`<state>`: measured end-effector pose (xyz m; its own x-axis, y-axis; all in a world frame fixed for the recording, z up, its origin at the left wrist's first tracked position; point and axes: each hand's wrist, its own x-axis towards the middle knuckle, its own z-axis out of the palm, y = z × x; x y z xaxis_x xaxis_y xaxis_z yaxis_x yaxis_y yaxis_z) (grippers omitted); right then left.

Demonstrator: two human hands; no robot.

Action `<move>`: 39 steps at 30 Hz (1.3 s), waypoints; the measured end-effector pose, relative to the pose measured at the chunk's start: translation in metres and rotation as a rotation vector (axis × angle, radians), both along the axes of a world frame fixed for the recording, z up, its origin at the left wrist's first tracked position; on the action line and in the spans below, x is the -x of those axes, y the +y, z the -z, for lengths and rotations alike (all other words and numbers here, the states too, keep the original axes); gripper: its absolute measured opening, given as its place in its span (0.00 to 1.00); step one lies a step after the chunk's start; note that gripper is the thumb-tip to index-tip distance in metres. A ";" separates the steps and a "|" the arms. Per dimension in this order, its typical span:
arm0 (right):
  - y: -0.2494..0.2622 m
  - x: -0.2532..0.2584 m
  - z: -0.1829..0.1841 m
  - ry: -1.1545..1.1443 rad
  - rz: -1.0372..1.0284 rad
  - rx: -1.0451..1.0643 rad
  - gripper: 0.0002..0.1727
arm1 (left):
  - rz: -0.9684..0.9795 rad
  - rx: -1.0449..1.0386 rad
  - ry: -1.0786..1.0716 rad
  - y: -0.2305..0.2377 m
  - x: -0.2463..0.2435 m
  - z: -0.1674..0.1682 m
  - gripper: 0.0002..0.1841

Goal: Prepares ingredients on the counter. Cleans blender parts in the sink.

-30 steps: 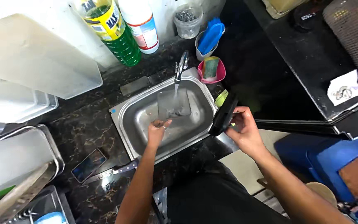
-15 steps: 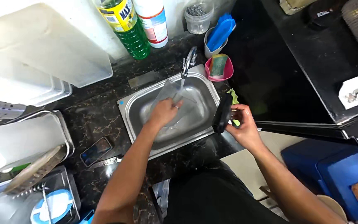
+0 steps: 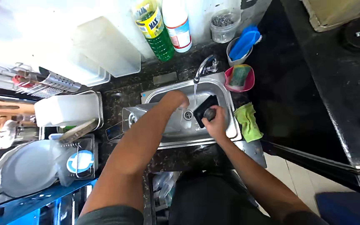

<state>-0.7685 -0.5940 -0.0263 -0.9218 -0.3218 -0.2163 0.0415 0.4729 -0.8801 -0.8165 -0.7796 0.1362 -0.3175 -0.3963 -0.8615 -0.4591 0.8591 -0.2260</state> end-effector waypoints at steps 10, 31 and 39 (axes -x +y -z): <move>0.022 0.015 -0.091 0.253 -0.296 0.018 0.32 | -0.334 -0.228 0.445 -0.046 -0.117 -0.060 0.49; -0.020 -0.007 -0.098 0.638 -0.557 0.167 0.24 | -0.785 -0.402 1.152 0.010 -0.241 0.027 0.40; -0.030 -0.008 -0.092 0.628 -0.539 0.233 0.23 | -0.814 -0.450 1.286 0.009 -0.244 0.048 0.40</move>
